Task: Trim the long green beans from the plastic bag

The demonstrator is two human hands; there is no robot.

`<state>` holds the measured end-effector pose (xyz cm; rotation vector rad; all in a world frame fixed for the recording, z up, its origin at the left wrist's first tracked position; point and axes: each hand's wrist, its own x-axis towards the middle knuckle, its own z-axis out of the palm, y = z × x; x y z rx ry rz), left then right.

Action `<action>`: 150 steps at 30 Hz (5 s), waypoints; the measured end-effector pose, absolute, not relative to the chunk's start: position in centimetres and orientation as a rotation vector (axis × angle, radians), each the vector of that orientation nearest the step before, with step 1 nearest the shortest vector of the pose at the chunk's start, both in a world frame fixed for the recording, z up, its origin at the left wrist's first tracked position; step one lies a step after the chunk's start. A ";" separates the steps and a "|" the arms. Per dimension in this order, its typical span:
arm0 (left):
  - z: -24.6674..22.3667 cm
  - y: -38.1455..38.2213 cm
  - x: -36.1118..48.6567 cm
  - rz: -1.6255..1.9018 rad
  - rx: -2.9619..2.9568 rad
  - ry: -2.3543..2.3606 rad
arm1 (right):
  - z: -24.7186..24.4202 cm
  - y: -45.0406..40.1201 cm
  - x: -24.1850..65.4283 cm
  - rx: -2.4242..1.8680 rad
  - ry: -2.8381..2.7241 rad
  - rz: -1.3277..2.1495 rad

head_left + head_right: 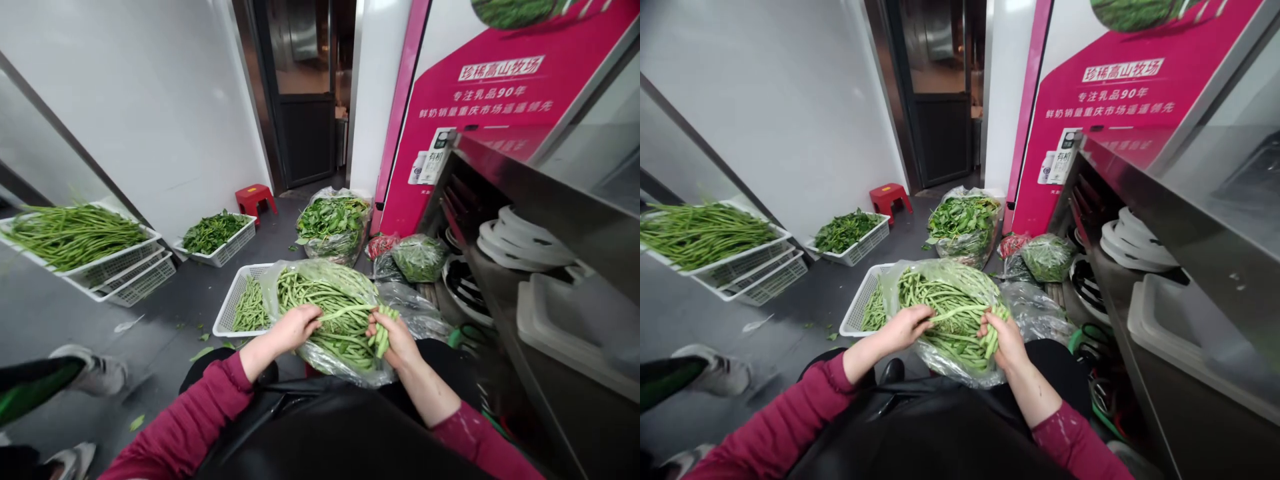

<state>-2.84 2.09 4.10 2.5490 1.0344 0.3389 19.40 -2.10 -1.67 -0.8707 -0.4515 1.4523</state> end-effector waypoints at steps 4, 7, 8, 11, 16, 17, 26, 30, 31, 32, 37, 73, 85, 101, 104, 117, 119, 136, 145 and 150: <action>3.8 2.2 -3.2 0.338 2.573 1.007 | -0.2 -2.2 19.4 -0.882 -0.503 1.362; 3.4 2.3 -3.4 0.316 2.620 1.015 | 0.2 -2.4 19.6 -0.938 -0.551 1.298; 3.4 2.2 -3.5 0.308 2.645 1.019 | 0.2 -2.4 19.7 -0.986 -0.592 1.259; 4.0 1.6 -3.4 0.302 2.756 1.013 | -0.4 -2.2 20.2 -1.272 -0.842 1.020; 6.6 0.7 -3.2 0.305 2.983 1.018 | -3.0 -1.3 20.4 -1.592 -1.145 0.814; 7.1 0.7 -3.4 0.293 2.996 1.031 | -3.6 -1.0 20.2 -1.568 -1.101 0.954; 6.7 2.2 -4.5 0.141 2.912 0.803 | -3.7 -1.3 18.8 -0.937 -0.636 2.310; 7.0 2.5 -3.4 0.057 3.004 0.699 | -1.4 -2.4 17.9 -0.766 -0.949 2.420; 7.1 2.6 -3.2 0.039 3.032 0.697 | -1.0 -2.6 17.7 -0.766 -0.968 2.375; 7.1 2.7 -3.1 0.021 3.055 0.733 | -0.9 -2.7 17.5 -0.789 -0.953 2.311; 6.3 2.0 -2.9 -0.054 3.079 1.067 | -2.1 -1.8 18.0 -0.987 -0.681 1.901; 5.9 -0.7 -2.7 0.086 2.775 0.920 | -3.8 -0.6 20.1 -0.790 -0.196 1.704; 4.7 3.3 -1.5 0.021 2.403 0.750 | -3.7 -3.3 17.9 -0.709 -0.886 2.473; 3.9 2.3 -2.3 0.293 1.442 0.884 | -3.0 -2.3 19.3 -0.882 -0.611 2.029; 3.6 0.7 -2.2 0.404 1.431 0.924 | -3.5 -0.8 20.3 -0.881 -0.278 1.853; 0.5 2.2 0.9 0.202 2.459 1.314 | -3.1 -1.9 14.8 -0.994 -0.719 2.062; -0.4 2.6 0.2 0.089 2.631 1.327 | -3.3 -1.5 16.2 -1.058 -0.725 1.984; -1.9 4.1 0.5 0.026 2.907 1.089 | -4.5 -3.5 23.7 -1.310 -0.593 1.749; 4.2 4.2 0.4 0.344 2.883 1.040 | -1.6 -2.3 20.0 -0.983 -0.959 2.041; 2.7 -0.1 1.4 0.297 2.191 1.250 | -2.1 -1.7 19.1 -0.982 -0.840 1.871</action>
